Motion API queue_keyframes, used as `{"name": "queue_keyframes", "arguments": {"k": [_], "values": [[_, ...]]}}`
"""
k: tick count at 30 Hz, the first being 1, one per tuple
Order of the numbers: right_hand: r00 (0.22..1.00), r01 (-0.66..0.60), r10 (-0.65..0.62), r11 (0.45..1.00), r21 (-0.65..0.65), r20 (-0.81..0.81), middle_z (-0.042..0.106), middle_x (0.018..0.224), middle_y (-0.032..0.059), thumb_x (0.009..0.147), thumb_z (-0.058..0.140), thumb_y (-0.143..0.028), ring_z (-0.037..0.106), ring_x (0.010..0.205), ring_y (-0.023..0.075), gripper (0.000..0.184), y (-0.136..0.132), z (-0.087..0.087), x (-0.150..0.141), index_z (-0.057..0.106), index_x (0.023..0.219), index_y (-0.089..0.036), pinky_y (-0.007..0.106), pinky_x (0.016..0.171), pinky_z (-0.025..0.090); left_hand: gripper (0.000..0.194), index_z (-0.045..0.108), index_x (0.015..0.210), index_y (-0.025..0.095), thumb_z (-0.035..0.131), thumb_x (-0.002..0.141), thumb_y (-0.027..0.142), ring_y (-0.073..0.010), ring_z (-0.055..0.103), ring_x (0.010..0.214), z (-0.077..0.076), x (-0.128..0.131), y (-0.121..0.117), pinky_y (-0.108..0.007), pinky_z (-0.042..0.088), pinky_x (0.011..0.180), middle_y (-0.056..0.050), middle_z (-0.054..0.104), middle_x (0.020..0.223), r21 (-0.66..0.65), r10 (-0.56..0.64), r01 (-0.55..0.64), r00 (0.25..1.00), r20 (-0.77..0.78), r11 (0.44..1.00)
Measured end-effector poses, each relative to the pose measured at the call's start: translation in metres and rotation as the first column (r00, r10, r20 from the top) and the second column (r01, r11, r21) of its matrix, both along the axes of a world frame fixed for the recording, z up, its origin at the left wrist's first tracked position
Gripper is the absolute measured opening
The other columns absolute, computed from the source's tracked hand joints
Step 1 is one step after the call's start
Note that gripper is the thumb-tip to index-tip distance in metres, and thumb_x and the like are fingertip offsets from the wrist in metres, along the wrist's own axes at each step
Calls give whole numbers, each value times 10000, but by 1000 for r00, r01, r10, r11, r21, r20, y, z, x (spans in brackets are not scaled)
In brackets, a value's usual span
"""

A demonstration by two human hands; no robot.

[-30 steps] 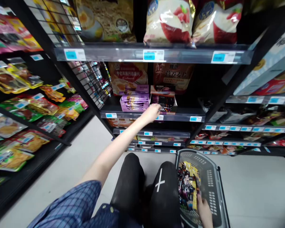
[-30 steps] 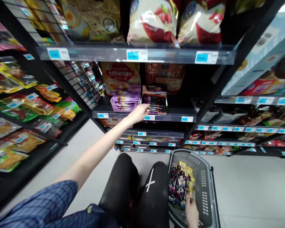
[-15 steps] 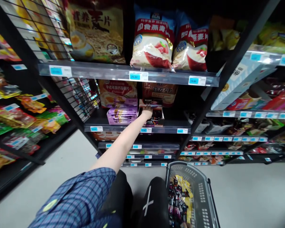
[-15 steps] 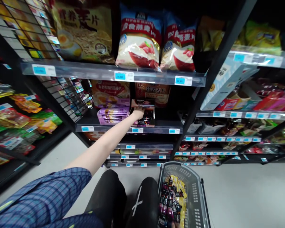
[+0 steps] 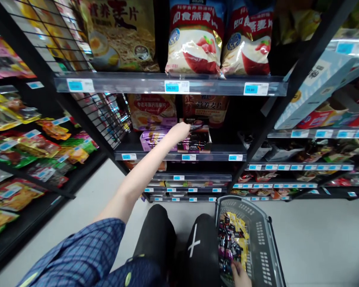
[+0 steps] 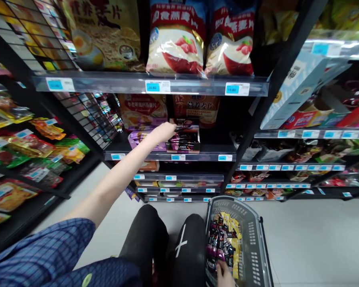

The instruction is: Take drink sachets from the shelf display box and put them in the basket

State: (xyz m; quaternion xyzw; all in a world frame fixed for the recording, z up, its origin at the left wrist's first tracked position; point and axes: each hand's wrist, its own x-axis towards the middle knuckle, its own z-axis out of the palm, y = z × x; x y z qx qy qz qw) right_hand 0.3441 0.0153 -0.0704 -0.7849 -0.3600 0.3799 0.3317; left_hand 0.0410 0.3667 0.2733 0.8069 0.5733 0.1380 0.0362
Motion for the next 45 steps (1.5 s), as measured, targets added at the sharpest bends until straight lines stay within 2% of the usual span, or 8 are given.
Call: {"name": "queue_keyframes", "arguments": {"k": [3,5,7,11,15,19,25,45], "values": [[993,-44,50,997,57,-109,709,701,64,534,525,-569,675,679,316,369,26,21,-2,667,658,-252,453,716,536,294,457,1115,115,345,936,320,-136,675,707,-10,-7,-72,-242,537,658,-83,666,883,-91,-37,56,979,199,994],[979,-81,100,990,114,-176,720,816,72,598,541,-591,667,739,275,437,43,53,-11,686,782,-223,412,760,529,315,422,1112,151,427,899,383,-142,675,626,-25,-3,-125,-249,546,572,-52,657,829,-284,20,227,749,663,932],[956,-129,188,959,254,-226,704,784,72,683,574,-558,624,696,234,423,58,100,-25,681,882,-200,396,758,503,290,456,989,161,524,846,403,-143,668,575,-42,6,-175,-268,558,564,-23,644,764,-406,158,384,535,830,829],[874,-216,405,819,531,-269,662,761,34,844,511,-465,532,625,155,347,83,197,-58,629,1038,-202,314,670,448,290,477,933,176,599,801,403,-152,677,573,-69,30,-249,-273,571,561,6,642,721,-515,418,421,305,856,747],[789,-312,555,732,606,-263,584,670,-4,869,498,-460,448,538,115,311,98,247,-86,610,987,-195,254,529,369,265,519,929,174,599,805,394,-158,685,598,-84,48,-288,-291,582,604,1,666,730,-581,536,401,230,813,709],[784,-342,554,762,550,-280,482,595,-34,819,593,-405,401,527,90,262,101,254,-105,559,689,-180,225,493,323,264,511,911,172,616,794,384,-161,685,618,-92,50,-307,-297,579,625,-10,684,751,-610,597,448,190,779,653],[794,-267,492,811,521,-358,425,560,-49,800,601,-394,341,506,76,303,102,247,-114,512,610,-176,216,484,287,331,510,962,157,706,728,284,-168,682,695,-103,44,-325,-311,566,663,-46,687,858,-572,660,656,146,737,493],[798,-289,490,822,491,-351,443,573,-42,806,595,-431,363,523,93,299,103,235,-114,529,650,-185,236,508,315,280,525,967,137,664,767,274,-172,681,694,-100,44,-332,-324,571,655,-60,671,922,-587,677,636,136,724,500]]}}
